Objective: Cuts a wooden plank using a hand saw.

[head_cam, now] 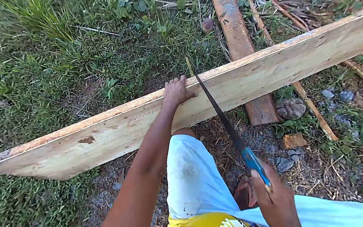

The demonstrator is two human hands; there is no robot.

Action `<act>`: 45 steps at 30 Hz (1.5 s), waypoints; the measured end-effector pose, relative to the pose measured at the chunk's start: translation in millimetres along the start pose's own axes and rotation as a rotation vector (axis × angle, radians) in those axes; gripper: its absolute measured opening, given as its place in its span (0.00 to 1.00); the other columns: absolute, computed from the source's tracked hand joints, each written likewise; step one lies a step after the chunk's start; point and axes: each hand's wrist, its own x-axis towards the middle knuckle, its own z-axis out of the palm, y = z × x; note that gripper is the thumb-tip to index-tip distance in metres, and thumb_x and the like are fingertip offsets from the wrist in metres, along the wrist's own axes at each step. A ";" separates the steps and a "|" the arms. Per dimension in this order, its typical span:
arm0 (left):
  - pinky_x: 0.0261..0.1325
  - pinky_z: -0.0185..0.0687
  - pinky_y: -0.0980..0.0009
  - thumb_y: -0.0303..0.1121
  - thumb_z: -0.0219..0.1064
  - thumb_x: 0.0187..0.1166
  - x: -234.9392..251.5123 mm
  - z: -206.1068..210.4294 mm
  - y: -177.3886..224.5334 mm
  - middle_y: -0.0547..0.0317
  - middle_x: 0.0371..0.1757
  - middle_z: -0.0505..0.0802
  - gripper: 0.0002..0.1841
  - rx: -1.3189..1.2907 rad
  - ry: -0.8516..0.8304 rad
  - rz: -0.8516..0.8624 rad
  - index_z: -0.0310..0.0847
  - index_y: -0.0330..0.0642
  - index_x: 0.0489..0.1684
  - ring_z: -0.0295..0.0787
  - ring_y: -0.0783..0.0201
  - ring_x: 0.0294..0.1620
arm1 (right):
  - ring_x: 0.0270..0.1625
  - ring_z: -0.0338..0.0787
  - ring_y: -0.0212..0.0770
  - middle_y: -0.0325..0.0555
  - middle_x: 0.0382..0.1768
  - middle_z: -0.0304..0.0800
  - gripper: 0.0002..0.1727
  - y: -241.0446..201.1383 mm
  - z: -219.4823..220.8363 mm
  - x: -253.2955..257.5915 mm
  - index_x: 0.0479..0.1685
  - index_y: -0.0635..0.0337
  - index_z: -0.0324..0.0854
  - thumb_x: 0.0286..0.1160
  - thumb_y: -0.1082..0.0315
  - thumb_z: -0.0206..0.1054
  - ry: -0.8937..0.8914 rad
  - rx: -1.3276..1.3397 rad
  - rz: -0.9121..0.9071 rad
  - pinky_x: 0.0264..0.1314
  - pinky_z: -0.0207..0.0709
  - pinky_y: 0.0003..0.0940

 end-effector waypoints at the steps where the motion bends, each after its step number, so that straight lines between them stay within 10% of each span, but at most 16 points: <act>1: 0.67 0.75 0.40 0.75 0.74 0.55 0.9 0.4 -0.5 0.43 0.59 0.89 0.49 0.002 -0.001 -0.006 0.76 0.47 0.71 0.85 0.42 0.65 | 0.26 0.87 0.32 0.51 0.36 0.93 0.26 1.4 -5.9 -13.5 0.73 0.67 0.80 0.90 0.55 0.55 -0.006 0.021 0.002 0.29 0.84 0.32; 4: 0.68 0.74 0.41 0.76 0.73 0.55 1.6 0.9 -0.6 0.43 0.61 0.89 0.51 0.034 -0.007 -0.030 0.74 0.47 0.74 0.84 0.42 0.66 | 0.29 0.89 0.34 0.52 0.38 0.94 0.26 3.0 13.6 -2.9 0.73 0.66 0.80 0.91 0.54 0.54 0.016 -0.012 -0.029 0.32 0.84 0.34; 11: 0.66 0.76 0.42 0.76 0.73 0.55 -15.3 3.2 6.1 0.43 0.59 0.89 0.50 0.036 0.037 -0.009 0.75 0.48 0.74 0.85 0.43 0.64 | 0.25 0.88 0.55 0.55 0.26 0.87 0.24 -37.9 122.2 194.6 0.79 0.55 0.74 0.93 0.53 0.53 -0.033 0.067 -0.032 0.30 0.83 0.55; 22: 0.64 0.77 0.39 0.79 0.71 0.53 15.6 1.3 -6.9 0.43 0.61 0.89 0.53 0.039 -0.041 -0.023 0.73 0.49 0.75 0.85 0.42 0.65 | 0.22 0.86 0.32 0.48 0.31 0.92 0.26 8.6 7.2 -13.4 0.73 0.64 0.81 0.90 0.54 0.55 -0.007 0.025 0.050 0.24 0.84 0.33; 29: 0.68 0.75 0.39 0.79 0.71 0.53 9.2 0.9 -4.4 0.43 0.63 0.88 0.55 0.066 -0.032 -0.039 0.71 0.48 0.78 0.83 0.42 0.68 | 0.27 0.91 0.49 0.55 0.33 0.92 0.23 26.3 182.6 180.1 0.76 0.64 0.76 0.91 0.59 0.56 0.165 0.179 -0.187 0.30 0.87 0.49; 33: 0.66 0.75 0.39 0.79 0.70 0.55 8.6 1.3 -6.7 0.42 0.63 0.87 0.54 0.065 -0.030 -0.032 0.71 0.47 0.77 0.83 0.41 0.67 | 0.34 0.94 0.49 0.59 0.41 0.94 0.24 43.1 217.0 182.5 0.78 0.67 0.75 0.90 0.61 0.58 0.211 0.264 -0.227 0.39 0.90 0.47; 40: 0.63 0.77 0.41 0.81 0.70 0.53 7.5 3.8 -6.2 0.45 0.61 0.88 0.54 0.072 -0.015 -0.021 0.72 0.49 0.76 0.85 0.43 0.64 | 0.20 0.82 0.42 0.46 0.25 0.85 0.25 -13.0 119.0 171.6 0.80 0.52 0.74 0.92 0.52 0.56 -0.037 0.180 -0.066 0.24 0.80 0.45; 45: 0.64 0.76 0.40 0.80 0.70 0.54 11.6 2.3 -9.4 0.45 0.62 0.89 0.53 0.049 -0.022 -0.018 0.73 0.49 0.76 0.85 0.43 0.66 | 0.21 0.85 0.37 0.44 0.27 0.90 0.25 5.0 43.0 55.7 0.75 0.57 0.80 0.90 0.53 0.54 -0.047 0.030 0.015 0.23 0.82 0.39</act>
